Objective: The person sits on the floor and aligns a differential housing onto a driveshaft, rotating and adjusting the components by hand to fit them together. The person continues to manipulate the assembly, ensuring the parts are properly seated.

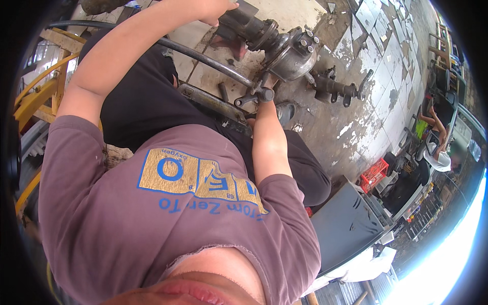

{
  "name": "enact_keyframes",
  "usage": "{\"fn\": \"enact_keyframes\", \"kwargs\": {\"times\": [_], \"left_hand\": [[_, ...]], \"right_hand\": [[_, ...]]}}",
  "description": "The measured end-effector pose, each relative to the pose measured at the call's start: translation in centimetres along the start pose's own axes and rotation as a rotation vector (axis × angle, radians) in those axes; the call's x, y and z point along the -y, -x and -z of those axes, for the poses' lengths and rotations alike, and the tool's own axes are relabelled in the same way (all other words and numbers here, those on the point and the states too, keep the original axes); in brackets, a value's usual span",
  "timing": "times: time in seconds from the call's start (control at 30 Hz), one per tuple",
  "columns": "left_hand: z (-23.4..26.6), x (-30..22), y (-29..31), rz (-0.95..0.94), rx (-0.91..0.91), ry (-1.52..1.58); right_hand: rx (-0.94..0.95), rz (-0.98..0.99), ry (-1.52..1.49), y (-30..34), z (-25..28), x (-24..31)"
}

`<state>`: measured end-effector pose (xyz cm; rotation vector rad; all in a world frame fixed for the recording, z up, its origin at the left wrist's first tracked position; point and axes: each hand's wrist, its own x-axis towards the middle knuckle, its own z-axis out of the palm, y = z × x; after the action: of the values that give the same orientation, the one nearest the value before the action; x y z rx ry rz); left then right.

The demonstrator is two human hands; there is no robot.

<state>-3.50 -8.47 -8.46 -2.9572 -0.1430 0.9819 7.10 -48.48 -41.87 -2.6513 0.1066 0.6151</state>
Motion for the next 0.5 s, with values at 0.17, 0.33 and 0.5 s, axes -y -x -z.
{"fn": "enact_keyframes", "kwargs": {"times": [0.17,0.33,0.5], "left_hand": [[0.2,0.3,0.5,-0.005,0.047,0.035],[-1.6,0.9,-0.7,0.059,0.014,0.056],[-0.9,0.0,-0.1,0.022,-0.065,-0.054]], "right_hand": [[-0.045,0.221,0.237,-1.9,-0.4,0.3],[0.070,0.348,0.148,-2.8,0.2,2.0],[-0.060,0.434,0.263,-7.2,-2.5,-3.2]]}}
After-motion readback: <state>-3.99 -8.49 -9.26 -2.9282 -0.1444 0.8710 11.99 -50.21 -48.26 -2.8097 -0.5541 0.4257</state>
